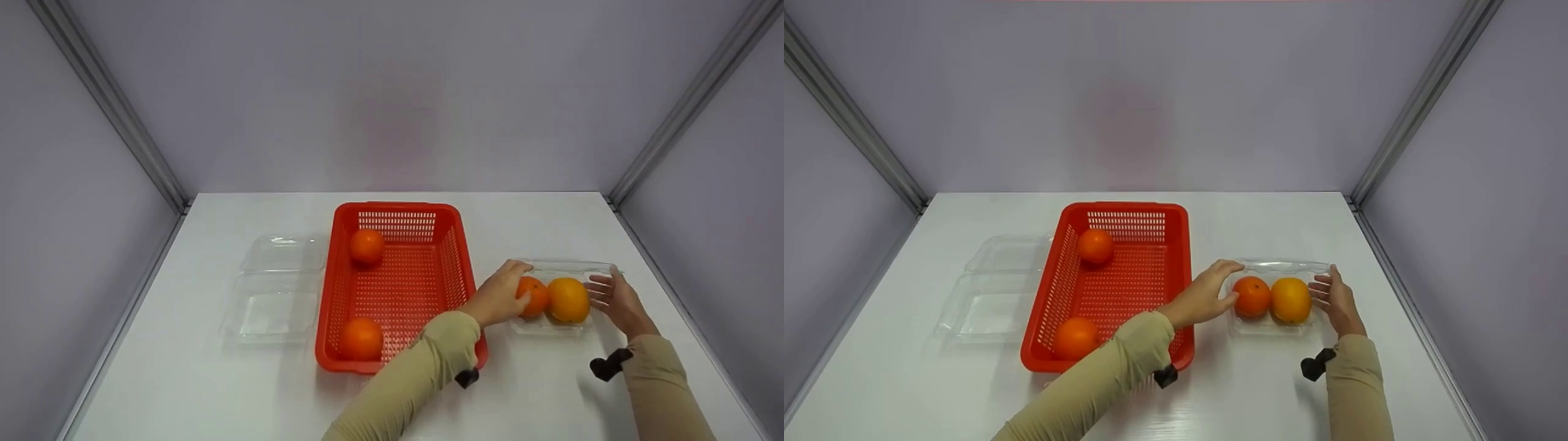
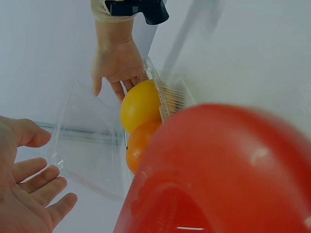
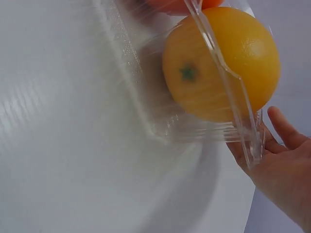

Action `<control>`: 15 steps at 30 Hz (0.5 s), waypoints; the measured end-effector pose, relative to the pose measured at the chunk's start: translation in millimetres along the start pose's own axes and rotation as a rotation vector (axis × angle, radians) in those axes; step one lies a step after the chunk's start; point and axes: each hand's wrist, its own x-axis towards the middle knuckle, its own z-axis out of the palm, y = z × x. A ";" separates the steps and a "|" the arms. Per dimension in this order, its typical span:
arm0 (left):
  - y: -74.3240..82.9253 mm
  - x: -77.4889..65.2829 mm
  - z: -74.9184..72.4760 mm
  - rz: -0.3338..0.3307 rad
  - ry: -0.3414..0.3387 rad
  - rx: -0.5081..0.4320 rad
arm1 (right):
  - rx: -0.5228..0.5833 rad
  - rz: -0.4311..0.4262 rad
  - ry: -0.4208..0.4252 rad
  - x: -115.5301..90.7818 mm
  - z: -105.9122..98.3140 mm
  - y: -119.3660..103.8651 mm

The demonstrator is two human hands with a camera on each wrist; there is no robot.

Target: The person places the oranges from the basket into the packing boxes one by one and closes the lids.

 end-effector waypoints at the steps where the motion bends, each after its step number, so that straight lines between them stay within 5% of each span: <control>1: 0.0 -0.3 0.4 0.003 0.005 0.008 | -0.034 0.003 -0.017 -0.4 -1.9 1.2; 7: 1.1 -2.3 3.3 0.018 0.017 0.064 | -0.219 0.051 -0.069 -5.0 -8.8 1.5; 15: 2.4 -3.6 4.7 -0.001 -0.025 0.072 | -0.227 0.137 -0.148 -11.2 -18.1 -8.3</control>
